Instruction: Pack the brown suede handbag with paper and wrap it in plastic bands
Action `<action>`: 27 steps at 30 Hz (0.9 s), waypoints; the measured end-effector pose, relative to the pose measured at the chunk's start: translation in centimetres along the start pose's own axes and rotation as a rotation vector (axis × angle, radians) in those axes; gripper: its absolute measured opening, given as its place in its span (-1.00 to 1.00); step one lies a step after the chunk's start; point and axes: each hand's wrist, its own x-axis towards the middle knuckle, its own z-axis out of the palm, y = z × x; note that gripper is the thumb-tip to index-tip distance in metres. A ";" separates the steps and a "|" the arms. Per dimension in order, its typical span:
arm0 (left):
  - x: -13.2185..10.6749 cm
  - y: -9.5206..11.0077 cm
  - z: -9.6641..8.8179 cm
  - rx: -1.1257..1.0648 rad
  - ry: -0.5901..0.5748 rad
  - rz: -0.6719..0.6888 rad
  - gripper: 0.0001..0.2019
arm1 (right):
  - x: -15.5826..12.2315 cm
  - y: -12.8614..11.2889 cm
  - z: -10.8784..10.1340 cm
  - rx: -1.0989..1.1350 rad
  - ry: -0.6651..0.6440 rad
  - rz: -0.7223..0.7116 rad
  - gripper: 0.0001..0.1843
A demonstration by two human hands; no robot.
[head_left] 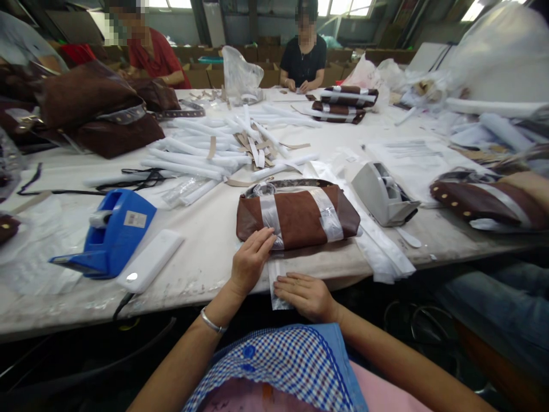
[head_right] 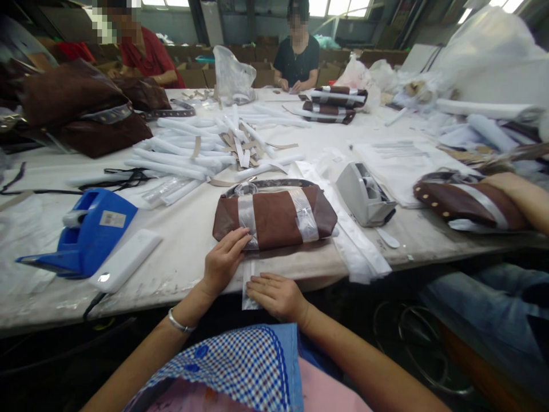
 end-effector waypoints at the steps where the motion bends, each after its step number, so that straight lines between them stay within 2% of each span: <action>1: 0.0 0.1 -0.1 0.028 -0.003 -0.007 -0.65 | 0.2 0.1 -0.3 0.003 -0.005 0.000 -0.68; 6: 0.0 0.3 -0.1 0.095 -0.037 0.002 -0.68 | 2.6 1.2 -2.5 0.078 0.019 0.048 -0.63; 11: -0.1 0.3 0.1 0.100 -0.019 0.038 -0.71 | 5.7 3.2 -3.8 0.230 0.041 0.234 -0.59; 15: -0.2 0.1 0.0 0.096 0.043 0.078 -0.77 | 7.4 4.8 -4.1 0.300 0.038 0.301 -0.63; 19: -0.6 0.1 -0.8 -0.004 0.010 0.082 -0.74 | 8.6 6.1 -4.3 0.333 -0.004 0.345 -0.66; 27: -1.5 0.3 -1.4 -0.117 0.034 0.072 -0.65 | 9.9 8.6 -3.0 0.141 -0.014 0.357 -0.74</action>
